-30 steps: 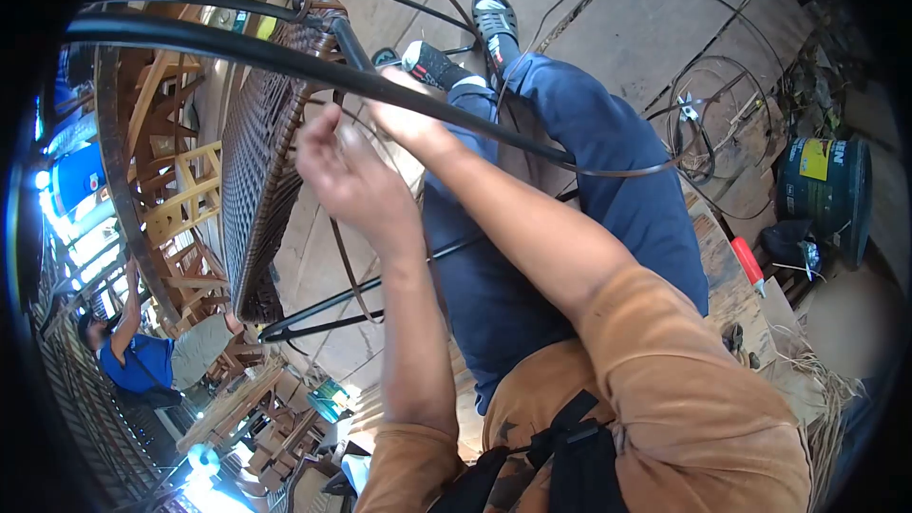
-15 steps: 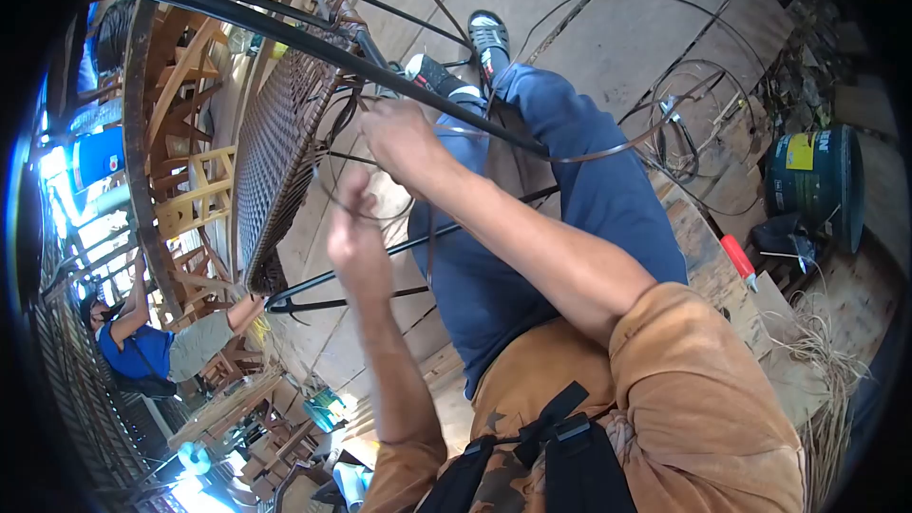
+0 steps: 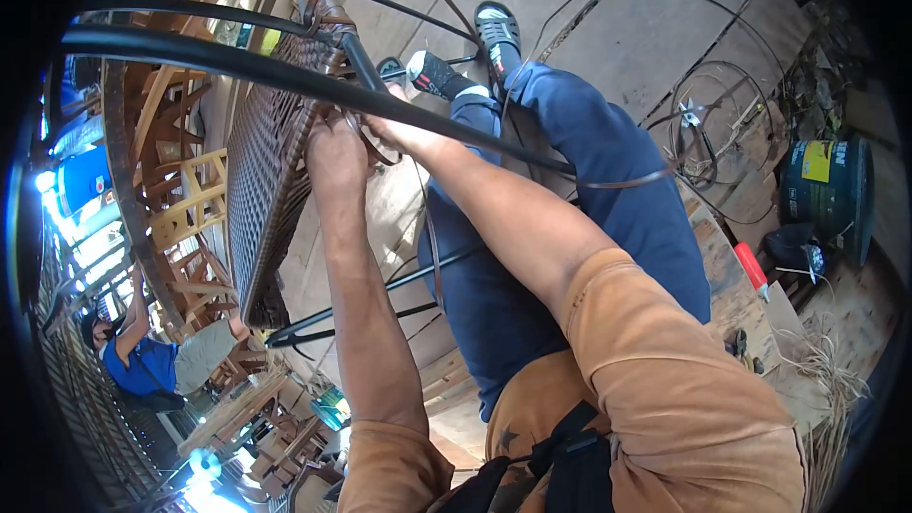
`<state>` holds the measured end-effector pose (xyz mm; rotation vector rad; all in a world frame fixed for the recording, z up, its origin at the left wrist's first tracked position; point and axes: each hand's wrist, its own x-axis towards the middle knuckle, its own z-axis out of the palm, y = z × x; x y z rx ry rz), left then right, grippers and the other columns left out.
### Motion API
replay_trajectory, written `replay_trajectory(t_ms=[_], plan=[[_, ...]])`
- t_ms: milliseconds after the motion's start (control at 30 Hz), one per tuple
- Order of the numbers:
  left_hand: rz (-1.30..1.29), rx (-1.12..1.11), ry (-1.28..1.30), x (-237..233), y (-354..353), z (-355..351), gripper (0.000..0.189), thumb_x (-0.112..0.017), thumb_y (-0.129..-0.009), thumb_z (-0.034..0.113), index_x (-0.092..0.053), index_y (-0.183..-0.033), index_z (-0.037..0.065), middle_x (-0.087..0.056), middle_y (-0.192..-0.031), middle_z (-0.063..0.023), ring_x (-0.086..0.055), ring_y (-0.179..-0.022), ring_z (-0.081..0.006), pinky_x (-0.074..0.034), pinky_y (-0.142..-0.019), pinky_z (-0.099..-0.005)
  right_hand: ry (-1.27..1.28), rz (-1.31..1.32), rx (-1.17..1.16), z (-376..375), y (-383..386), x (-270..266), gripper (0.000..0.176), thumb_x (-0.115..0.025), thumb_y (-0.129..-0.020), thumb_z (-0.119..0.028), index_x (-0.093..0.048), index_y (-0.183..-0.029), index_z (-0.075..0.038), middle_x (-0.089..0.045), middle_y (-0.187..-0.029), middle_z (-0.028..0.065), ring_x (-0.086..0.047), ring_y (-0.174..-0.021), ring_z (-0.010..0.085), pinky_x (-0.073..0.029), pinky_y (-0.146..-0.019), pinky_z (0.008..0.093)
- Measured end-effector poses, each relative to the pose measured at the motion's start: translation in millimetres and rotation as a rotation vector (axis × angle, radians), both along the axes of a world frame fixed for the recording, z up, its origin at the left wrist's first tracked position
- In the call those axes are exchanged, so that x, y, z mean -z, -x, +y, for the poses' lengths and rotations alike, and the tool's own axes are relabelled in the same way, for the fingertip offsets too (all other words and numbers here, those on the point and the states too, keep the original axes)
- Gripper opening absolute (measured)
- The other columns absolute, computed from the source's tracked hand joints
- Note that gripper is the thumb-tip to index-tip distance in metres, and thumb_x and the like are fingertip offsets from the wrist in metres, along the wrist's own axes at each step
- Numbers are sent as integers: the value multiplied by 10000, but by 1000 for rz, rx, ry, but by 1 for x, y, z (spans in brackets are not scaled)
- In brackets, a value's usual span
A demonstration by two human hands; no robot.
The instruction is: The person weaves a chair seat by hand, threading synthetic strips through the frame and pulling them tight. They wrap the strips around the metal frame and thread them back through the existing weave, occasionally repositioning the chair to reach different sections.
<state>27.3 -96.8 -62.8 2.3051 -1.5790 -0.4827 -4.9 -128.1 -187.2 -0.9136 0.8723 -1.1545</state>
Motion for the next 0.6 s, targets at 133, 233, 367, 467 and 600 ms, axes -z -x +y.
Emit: replay_trajectory(t_ms=[133, 233, 367, 467, 600], plan=[[532, -142, 230, 13, 4, 4, 236, -421, -929, 181, -570, -923, -1, -572, -658, -57, -524, -470, -101, -410, -402, -229, -60, -338, -126, -13, -20, 17, 266, -545, -884, -280, -576, -806, -28, -502, -594, 45, -458, -486, 112, -372, -428, 264], [1010, -233, 565, 23, 16, 5, 115, -488, -905, 130, -539, -940, 33, -563, -705, -24, -487, -484, -57, -379, -409, -186, -137, -479, -131, -14, -14, 9, 256, -551, -888, -297, -582, -863, -44, -533, -629, 35, -485, -505, 104, -379, -419, 256], [1167, -236, 606, -2, 50, 28, 176, -508, -904, 127, -456, -1054, 53, -535, -737, 4, -406, -490, -40, -318, -412, -177, -33, -197, 85, 11, 22, -5, 277, -499, -907, -270, -587, -817, -23, -552, -683, 47, -522, -603, 112, -418, -503, 262], [1304, -471, 599, -26, 80, 67, 144, -478, -934, 198, -476, -963, 58, -497, -695, -1, -383, -476, -48, -290, -410, -182, 15, 70, 146, 68, 60, -22, 275, -490, -915, -270, -596, -848, -25, -560, -716, 17, -510, -656, 88, -423, -568, 240], [1364, -246, 455, -36, 81, 120, 228, -438, -955, 259, -467, -841, 63, -425, -670, -2, -353, -468, -71, -275, -411, -193, -298, -155, 2, 113, 96, -91, 255, -479, -935, -252, -600, -892, -32, -568, -753, -5, -516, -677, 65, -422, -591, 211]])
